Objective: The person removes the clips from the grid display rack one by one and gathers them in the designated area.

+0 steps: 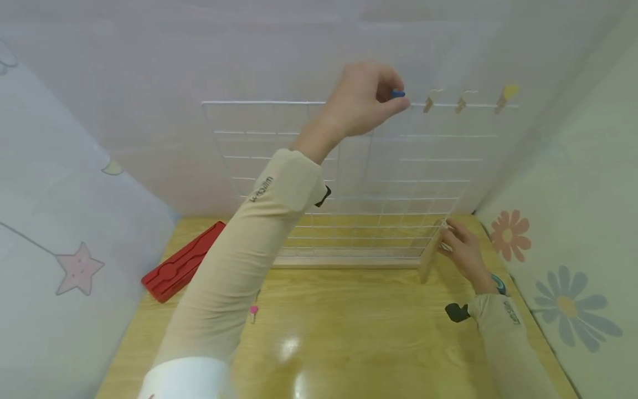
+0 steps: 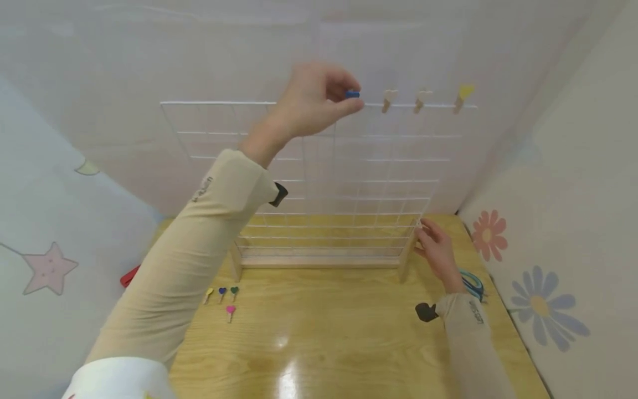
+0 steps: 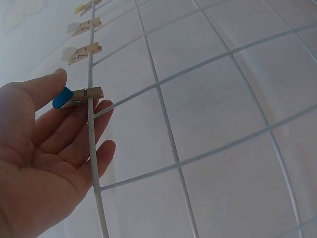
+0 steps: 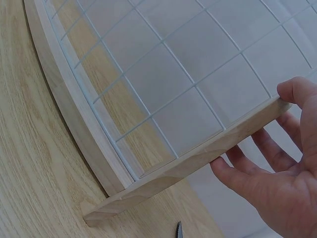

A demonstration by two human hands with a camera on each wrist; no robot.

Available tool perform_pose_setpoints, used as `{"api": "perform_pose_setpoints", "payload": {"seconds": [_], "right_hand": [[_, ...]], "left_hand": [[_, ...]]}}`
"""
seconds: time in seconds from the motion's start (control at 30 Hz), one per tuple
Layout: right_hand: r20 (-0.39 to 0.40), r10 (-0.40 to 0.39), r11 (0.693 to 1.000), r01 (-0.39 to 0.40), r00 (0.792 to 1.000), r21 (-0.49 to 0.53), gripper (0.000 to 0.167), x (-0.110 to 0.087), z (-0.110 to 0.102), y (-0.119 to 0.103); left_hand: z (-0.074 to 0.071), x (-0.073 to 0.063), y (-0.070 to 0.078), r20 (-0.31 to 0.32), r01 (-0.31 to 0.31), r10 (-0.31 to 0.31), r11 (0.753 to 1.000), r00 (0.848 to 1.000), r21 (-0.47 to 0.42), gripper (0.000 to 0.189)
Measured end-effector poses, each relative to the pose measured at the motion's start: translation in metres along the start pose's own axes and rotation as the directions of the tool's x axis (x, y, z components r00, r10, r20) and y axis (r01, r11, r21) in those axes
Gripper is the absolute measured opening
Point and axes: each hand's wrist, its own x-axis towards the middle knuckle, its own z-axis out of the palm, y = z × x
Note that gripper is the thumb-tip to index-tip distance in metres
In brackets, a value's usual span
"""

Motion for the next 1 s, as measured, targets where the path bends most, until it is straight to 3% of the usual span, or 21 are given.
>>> {"api": "perform_pose_setpoints", "payload": {"seconds": [0.3,0.47,0.77,1.0], "right_hand": [[0.001,-0.018,1.0,0.018,1.0,-0.017,0.067,-0.005,-0.004,0.001],[-0.015,-0.029,0.999,0.029,0.999,0.013,0.067,-0.007,-0.007,-0.002],[-0.024,-0.015,1.0,0.015,1.0,0.01,0.068,-0.004,-0.006,-0.001],[-0.022,-0.01,0.999,0.011,1.0,0.04,0.067,-0.003,-0.008,0.0]], "left_hand": [[0.006,0.0,-0.002,-0.04,0.001,-0.003,0.999,0.999,-0.036,0.021],[0.009,0.002,0.001,-0.052,0.024,-0.028,0.996,0.998,-0.082,0.018],[0.01,0.003,0.004,-0.087,0.091,-0.096,0.994,0.992,-0.059,0.019],[0.011,0.004,0.005,-0.099,0.054,-0.055,0.998,0.994,-0.016,0.021]]}}
